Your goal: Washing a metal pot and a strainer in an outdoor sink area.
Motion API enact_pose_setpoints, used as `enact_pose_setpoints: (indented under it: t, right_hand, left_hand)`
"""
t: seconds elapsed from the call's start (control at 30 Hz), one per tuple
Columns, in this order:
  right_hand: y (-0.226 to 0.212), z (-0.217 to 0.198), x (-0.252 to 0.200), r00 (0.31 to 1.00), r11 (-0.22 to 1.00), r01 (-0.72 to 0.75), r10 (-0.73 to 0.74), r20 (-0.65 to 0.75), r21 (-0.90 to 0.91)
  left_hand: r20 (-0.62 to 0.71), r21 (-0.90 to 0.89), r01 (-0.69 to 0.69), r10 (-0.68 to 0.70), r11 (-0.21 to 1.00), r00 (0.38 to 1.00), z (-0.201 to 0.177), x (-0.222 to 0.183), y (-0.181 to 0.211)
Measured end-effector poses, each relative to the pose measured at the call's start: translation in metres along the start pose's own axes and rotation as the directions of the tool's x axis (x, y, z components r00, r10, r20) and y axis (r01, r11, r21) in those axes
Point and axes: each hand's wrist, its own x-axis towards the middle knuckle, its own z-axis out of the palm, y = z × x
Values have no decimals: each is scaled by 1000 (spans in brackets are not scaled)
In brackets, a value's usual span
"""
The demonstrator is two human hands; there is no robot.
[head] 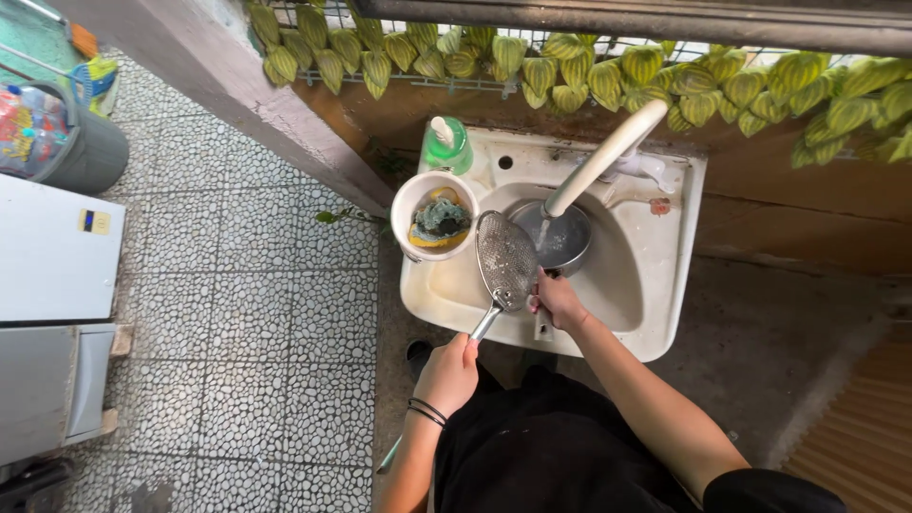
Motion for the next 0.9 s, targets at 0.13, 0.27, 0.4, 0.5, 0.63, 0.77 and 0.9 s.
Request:
enact_pose_setpoints:
  t: [0.13,0.27,0.4,0.5,0.63,0.77,0.9]
  right_hand:
    - [-20,-30,-12,998,996,-51,54,45,-67]
    - [-36,-45,-25,999,941,7,4,32,-338]
    - [-46,-53,-34,1000,858,21,-15,16,-513]
    - [-55,-54,-45,994,783,95,-42,100,-615]
    - [-79,-31,-83,997,663,-12,-51,-62,-748]
    - [-64,-46,-71,975,518,17,-200,-102,-855]
    - [-37,-69,-48,940,432,108,-337,-50,-895]
  left_hand:
    - [13,20,-23,23,1000,1000,1,1,-5]
    - [42,69,35,-38,997,998,10,4,-22]
    - [44,102,51,-55,993,997,12,5,-25]
    - [64,111,113,-120,987,991,13,6,-26]
    - [23,96,99,-102,990,995,15,6,-32]
    - [16,86,112,-114,990,993,14,5,-33]
    - [5,83,94,-94,992,996,16,7,-36]
